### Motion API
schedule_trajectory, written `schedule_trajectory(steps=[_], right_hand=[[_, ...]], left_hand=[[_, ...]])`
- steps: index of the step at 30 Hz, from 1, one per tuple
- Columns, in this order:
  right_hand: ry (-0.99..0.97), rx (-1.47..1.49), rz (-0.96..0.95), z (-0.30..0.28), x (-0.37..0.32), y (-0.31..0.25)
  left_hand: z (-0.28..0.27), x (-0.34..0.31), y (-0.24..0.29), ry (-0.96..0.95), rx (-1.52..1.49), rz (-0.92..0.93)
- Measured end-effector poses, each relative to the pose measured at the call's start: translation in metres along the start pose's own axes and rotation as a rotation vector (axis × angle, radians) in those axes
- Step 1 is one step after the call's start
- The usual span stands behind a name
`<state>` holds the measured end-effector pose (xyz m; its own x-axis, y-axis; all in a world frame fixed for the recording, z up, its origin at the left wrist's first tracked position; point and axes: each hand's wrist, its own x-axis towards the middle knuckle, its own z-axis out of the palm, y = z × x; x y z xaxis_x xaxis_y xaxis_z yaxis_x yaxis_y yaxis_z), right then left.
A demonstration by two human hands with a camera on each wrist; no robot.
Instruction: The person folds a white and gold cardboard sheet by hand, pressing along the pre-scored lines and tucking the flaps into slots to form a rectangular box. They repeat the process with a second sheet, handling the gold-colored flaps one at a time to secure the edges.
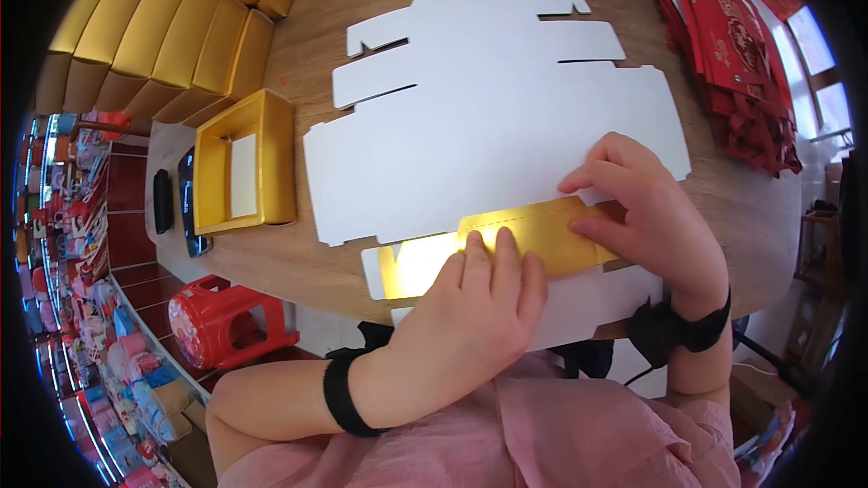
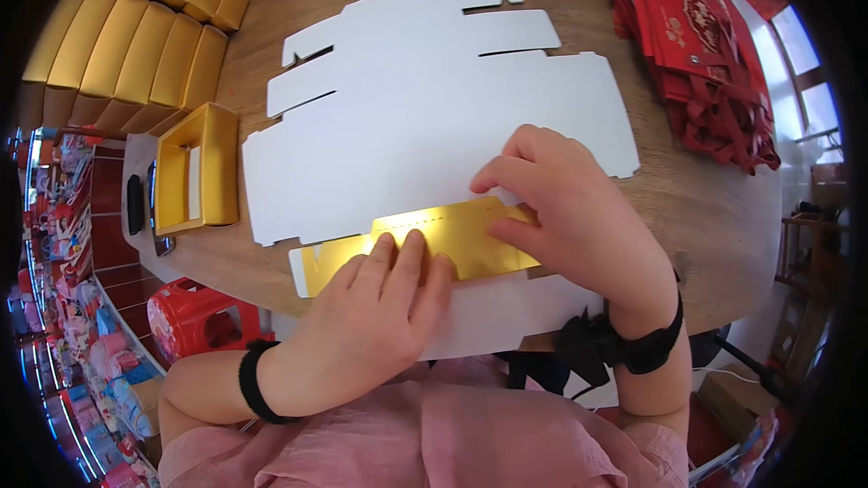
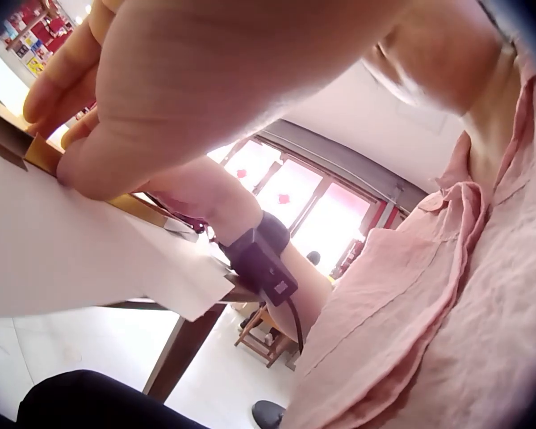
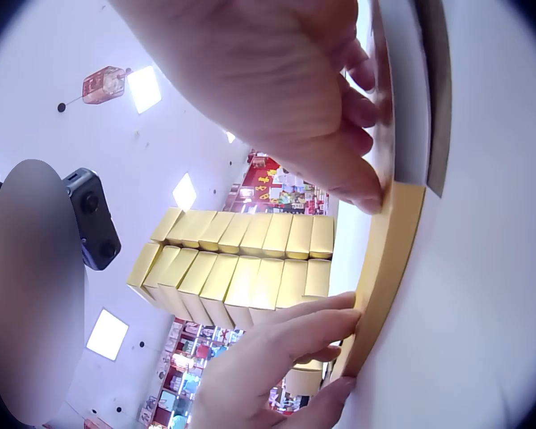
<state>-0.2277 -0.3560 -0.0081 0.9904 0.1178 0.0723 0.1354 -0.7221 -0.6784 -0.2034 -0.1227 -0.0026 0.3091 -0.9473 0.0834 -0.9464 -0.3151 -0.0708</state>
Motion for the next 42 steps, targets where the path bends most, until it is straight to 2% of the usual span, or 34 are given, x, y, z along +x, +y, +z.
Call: schedule_trajectory(steps=[2, 6, 7, 14, 17, 24, 26, 27, 29, 36, 38, 42], right_hand=[[-0.014, 0.082, 0.01, -0.005, -0.003, 0.001], [-0.002, 0.054, -0.006, -0.017, -0.007, 0.004], [-0.053, -0.004, -0.016, -0.019, -0.008, 0.005], [-0.142, -0.185, -0.009, -0.02, -0.012, 0.006], [-0.06, -0.145, 0.003, -0.017, -0.013, 0.002], [-0.09, -0.176, -0.042, -0.015, -0.012, 0.002], [-0.068, 0.043, -0.218, -0.006, -0.009, 0.002], [-0.074, 0.042, -0.226, -0.005, -0.009, -0.003], [-0.157, -0.088, -0.264, -0.002, -0.011, -0.013], [-0.162, -0.454, -0.224, 0.012, -0.022, -0.036], [0.074, -0.573, -0.371, 0.018, -0.028, -0.038], [0.157, -0.652, -0.4, 0.022, -0.04, -0.037]], left_hand=[[-0.003, 0.002, -0.002, -0.023, 0.015, 0.029], [-0.005, 0.003, -0.005, -0.099, 0.049, 0.084], [-0.005, 0.004, -0.006, -0.112, 0.058, 0.091], [-0.005, 0.005, -0.006, -0.093, 0.067, 0.11], [-0.006, 0.004, -0.006, -0.088, 0.077, 0.125], [-0.004, 0.006, -0.007, -0.06, 0.024, 0.095], [-0.003, 0.007, -0.008, -0.054, 0.007, 0.077], [-0.002, 0.006, -0.009, -0.043, 0.002, 0.077], [-0.001, 0.004, -0.009, -0.03, -0.001, 0.063], [-0.008, -0.003, -0.018, 0.005, -0.137, 0.05], [-0.011, -0.002, -0.022, -0.001, -0.18, 0.055], [-0.011, -0.002, -0.023, 0.009, -0.183, 0.07]])
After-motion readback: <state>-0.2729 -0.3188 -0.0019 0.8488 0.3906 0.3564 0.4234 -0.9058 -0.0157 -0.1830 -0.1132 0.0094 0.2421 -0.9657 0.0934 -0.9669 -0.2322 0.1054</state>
